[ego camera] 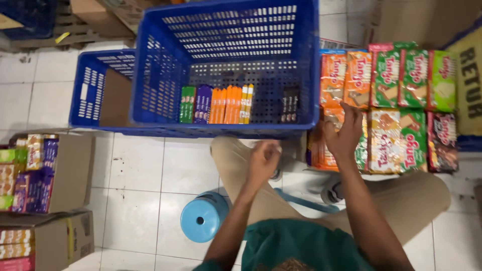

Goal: The person transfers packets of Tango snacks from a blue plastic basket into a cardboard box. They pick up stacks of packets, including orange, green, and blue varieties, and arrange them inside the box.

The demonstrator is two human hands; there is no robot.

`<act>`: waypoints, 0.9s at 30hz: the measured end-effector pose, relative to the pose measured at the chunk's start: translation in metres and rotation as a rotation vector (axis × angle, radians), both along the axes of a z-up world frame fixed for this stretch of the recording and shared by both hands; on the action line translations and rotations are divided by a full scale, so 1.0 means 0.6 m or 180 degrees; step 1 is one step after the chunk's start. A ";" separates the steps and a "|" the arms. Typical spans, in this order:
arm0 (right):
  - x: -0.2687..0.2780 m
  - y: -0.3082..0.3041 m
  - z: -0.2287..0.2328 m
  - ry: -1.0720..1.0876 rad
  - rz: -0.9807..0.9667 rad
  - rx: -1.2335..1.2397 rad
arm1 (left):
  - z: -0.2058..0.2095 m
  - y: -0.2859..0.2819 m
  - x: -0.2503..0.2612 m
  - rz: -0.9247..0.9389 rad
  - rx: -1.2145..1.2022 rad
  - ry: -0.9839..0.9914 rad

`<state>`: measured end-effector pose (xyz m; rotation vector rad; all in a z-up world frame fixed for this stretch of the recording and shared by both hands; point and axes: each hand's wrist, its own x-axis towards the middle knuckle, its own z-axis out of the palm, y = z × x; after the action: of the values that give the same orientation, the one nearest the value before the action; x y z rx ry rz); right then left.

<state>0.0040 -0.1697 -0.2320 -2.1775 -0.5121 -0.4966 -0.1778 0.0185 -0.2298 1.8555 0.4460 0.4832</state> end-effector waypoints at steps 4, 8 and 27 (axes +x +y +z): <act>0.026 0.080 0.002 -0.0429 0.0635 -0.0145 | 0.066 0.130 0.098 0.0184 0.0744 -0.0075; 0.013 0.139 -0.003 -0.0418 0.0563 -0.1439 | 0.020 0.255 0.199 -0.0444 0.1340 0.0532; -0.003 0.155 0.061 0.0030 0.0474 -0.1971 | -0.261 0.159 0.518 -0.2586 0.1618 0.1742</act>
<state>0.0023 -0.0770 -0.1951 -2.6922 -0.9081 -0.2633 0.1332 0.1142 -0.3863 2.4495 -0.1261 -0.5225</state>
